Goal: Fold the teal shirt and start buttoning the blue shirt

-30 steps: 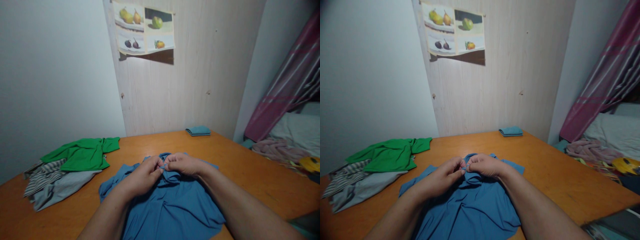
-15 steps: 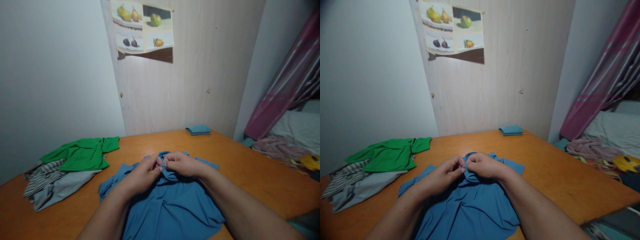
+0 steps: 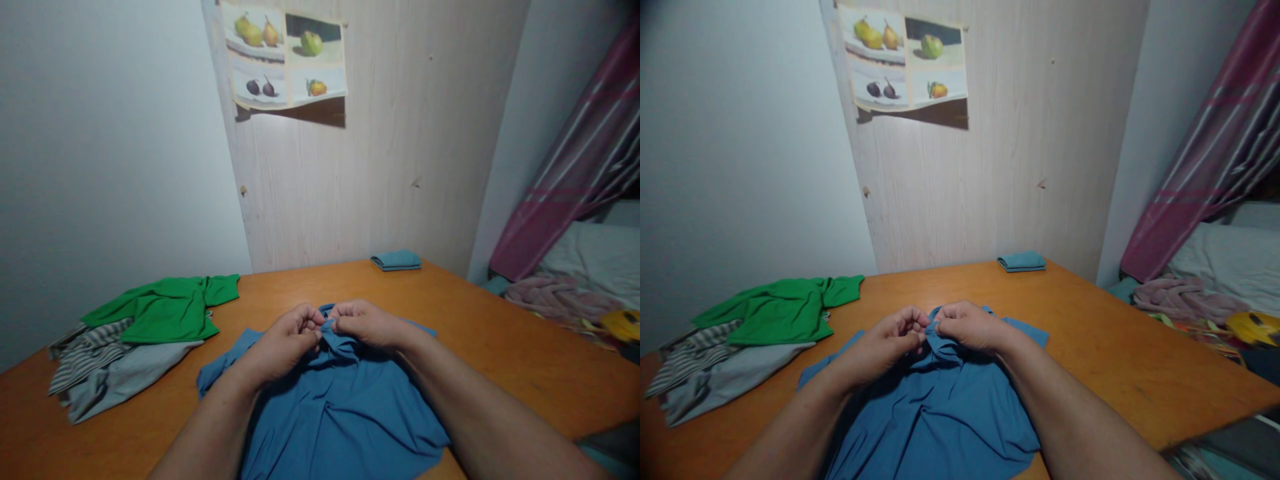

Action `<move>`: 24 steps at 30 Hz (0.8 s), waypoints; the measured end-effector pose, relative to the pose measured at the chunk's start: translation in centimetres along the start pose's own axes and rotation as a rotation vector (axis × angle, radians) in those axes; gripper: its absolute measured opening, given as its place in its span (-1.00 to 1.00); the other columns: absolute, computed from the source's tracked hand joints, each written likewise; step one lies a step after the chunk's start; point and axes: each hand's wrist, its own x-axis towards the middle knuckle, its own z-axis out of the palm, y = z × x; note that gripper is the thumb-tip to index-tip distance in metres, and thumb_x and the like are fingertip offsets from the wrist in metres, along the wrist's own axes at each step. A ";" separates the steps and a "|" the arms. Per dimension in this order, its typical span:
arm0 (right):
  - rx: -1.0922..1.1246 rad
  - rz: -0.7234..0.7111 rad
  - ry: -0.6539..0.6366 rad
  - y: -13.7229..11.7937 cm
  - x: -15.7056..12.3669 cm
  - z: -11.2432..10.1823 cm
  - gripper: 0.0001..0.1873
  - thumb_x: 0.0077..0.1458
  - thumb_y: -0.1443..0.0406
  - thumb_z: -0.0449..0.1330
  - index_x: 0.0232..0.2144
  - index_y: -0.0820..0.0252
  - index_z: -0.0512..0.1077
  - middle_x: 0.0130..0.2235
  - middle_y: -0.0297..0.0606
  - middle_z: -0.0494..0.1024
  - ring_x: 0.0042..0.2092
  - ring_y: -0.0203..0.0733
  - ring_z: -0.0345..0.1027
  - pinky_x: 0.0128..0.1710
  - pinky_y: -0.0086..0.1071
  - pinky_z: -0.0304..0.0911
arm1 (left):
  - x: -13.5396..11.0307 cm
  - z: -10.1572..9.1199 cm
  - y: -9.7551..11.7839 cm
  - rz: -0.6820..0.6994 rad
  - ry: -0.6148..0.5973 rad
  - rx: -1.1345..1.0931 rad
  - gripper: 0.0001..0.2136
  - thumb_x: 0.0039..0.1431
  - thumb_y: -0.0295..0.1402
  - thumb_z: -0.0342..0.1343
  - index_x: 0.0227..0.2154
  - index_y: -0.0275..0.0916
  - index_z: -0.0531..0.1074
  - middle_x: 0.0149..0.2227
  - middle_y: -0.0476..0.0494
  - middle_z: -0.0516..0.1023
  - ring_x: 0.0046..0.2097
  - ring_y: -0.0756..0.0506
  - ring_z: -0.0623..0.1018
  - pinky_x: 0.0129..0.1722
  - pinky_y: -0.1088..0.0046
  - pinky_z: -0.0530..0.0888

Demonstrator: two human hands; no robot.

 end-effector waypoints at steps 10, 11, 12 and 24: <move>-0.057 -0.035 0.135 -0.8 -0.3 -0.1 -0.84 0.04 0.25 0.23 -0.33 0.19 0.34 -0.50 -0.46 0.28 -0.51 -0.39 0.05 -0.52 -0.47 -0.04 | 0.0 0.0 0.3 -0.022 0.075 -0.101 -0.77 0.13 -0.23 0.21 -0.27 -0.27 0.38 -0.44 0.02 0.40 -0.48 0.08 0.36 -0.47 0.56 0.26; -0.060 -0.039 0.180 -0.7 -0.3 0.0 -0.80 0.03 0.26 0.24 -0.29 0.17 0.32 -0.50 -0.48 0.28 -0.51 -0.39 0.06 -0.53 -0.48 -0.04 | 0.1 0.0 0.3 -0.023 0.100 -0.109 -0.78 0.12 -0.24 0.21 -0.28 -0.26 0.38 -0.46 0.04 0.39 -0.49 0.09 0.35 -0.48 0.57 0.24; -0.070 -0.046 0.226 -0.7 -0.3 0.1 -0.76 0.01 0.26 0.26 -0.28 0.15 0.30 -0.50 -0.50 0.27 -0.51 -0.38 0.07 -0.53 -0.49 -0.03 | 0.1 0.1 0.3 -0.027 0.124 -0.113 -0.79 0.12 -0.25 0.21 -0.29 -0.26 0.38 -0.48 0.05 0.37 -0.51 0.09 0.33 -0.49 0.57 0.22; -0.354 -0.169 0.344 -0.9 -0.1 1.2 -0.86 0.04 0.27 0.26 -0.41 0.17 0.35 -0.47 -0.42 0.33 -0.43 -0.34 0.16 -0.47 -0.48 0.05 | 0.8 0.5 -0.4 -0.036 0.262 -0.161 -0.79 0.10 -0.24 0.18 -0.29 -0.24 0.35 -0.47 0.02 0.45 -0.45 0.03 0.40 -0.42 0.53 0.29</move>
